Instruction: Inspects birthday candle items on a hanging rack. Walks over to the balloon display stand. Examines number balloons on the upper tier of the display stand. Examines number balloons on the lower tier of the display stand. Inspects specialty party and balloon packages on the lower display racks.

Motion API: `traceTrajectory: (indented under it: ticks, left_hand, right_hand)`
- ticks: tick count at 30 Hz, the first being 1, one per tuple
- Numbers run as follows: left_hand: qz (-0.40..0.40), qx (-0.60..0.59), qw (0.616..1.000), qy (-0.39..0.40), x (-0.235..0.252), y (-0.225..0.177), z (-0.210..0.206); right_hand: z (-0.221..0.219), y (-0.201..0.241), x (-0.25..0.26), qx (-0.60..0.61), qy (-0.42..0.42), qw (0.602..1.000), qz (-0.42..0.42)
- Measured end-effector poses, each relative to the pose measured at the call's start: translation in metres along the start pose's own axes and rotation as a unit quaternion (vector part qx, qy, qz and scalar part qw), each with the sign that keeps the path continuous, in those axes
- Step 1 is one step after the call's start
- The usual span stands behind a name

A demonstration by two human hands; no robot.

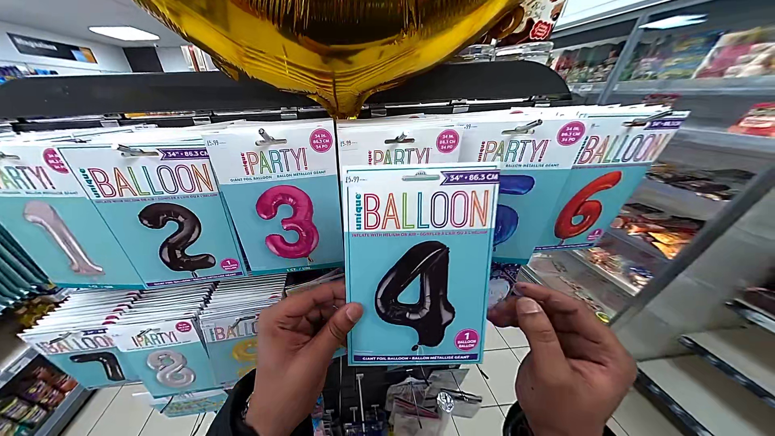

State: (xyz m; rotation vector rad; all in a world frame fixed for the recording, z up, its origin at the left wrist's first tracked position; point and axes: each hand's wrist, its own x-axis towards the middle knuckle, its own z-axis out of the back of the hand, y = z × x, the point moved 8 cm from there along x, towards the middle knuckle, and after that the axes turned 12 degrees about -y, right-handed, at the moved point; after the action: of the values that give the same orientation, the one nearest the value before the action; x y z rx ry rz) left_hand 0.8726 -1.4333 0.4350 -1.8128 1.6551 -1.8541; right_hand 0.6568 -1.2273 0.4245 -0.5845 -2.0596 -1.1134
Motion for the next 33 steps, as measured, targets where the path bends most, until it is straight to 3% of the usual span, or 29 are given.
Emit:
traceTrajectory:
  ticks: [23,33]
  left_hand:
    - [-0.001,-0.005,1.0,0.001,0.003,0.003,0.007]
    - [-0.048,0.0,0.999,0.001,0.047,-0.01,-0.007]
  right_hand:
    - [0.0,0.004,-0.001,0.001,0.0,1.0,0.004]
    - [0.003,0.005,0.004,-0.01,0.01,1.0,0.005]
